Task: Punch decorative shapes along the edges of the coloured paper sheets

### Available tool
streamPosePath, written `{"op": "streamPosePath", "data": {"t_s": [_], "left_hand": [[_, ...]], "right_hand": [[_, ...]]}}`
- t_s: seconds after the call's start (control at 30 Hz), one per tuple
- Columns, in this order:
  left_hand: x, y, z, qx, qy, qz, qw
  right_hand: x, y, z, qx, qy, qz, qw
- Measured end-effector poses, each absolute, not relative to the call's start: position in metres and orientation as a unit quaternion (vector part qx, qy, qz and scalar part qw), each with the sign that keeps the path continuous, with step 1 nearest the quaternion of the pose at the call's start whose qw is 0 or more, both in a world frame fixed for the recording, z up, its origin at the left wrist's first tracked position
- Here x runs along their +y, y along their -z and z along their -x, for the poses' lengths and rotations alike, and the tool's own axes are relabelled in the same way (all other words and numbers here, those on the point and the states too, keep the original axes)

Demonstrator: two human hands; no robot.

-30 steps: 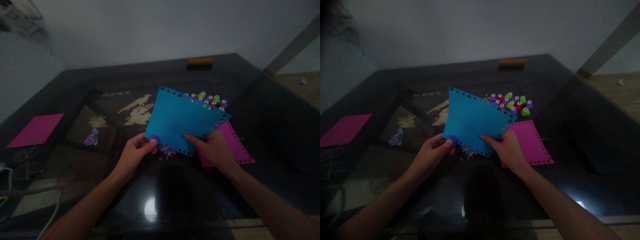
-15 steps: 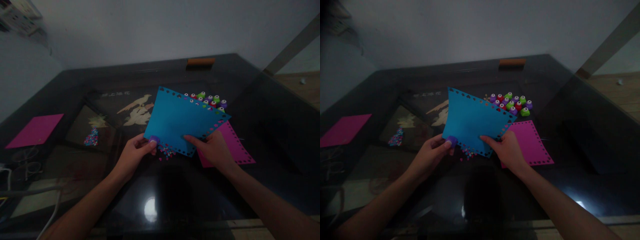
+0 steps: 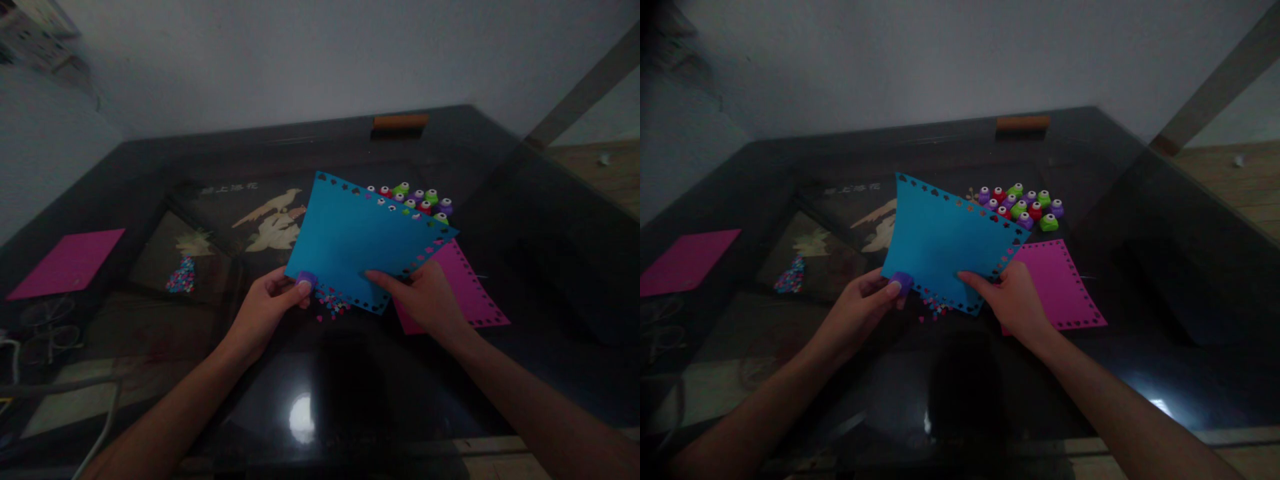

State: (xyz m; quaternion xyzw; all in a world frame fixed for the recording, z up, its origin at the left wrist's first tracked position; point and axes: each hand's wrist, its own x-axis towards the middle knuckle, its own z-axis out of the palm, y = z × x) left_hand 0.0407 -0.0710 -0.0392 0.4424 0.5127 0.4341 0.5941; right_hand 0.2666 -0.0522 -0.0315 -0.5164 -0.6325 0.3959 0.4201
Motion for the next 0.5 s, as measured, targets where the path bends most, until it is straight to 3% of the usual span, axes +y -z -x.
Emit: {"op": "streamPosePath", "data": {"t_s": [0.5], "left_hand": [[-0.0703,0.0421,-0.0403,0.523,-0.438,-0.428,0.593]], "right_hand": [[-0.0521,0.03,-0.2669,-0.632,-0.392,0.529,0.409]]}}
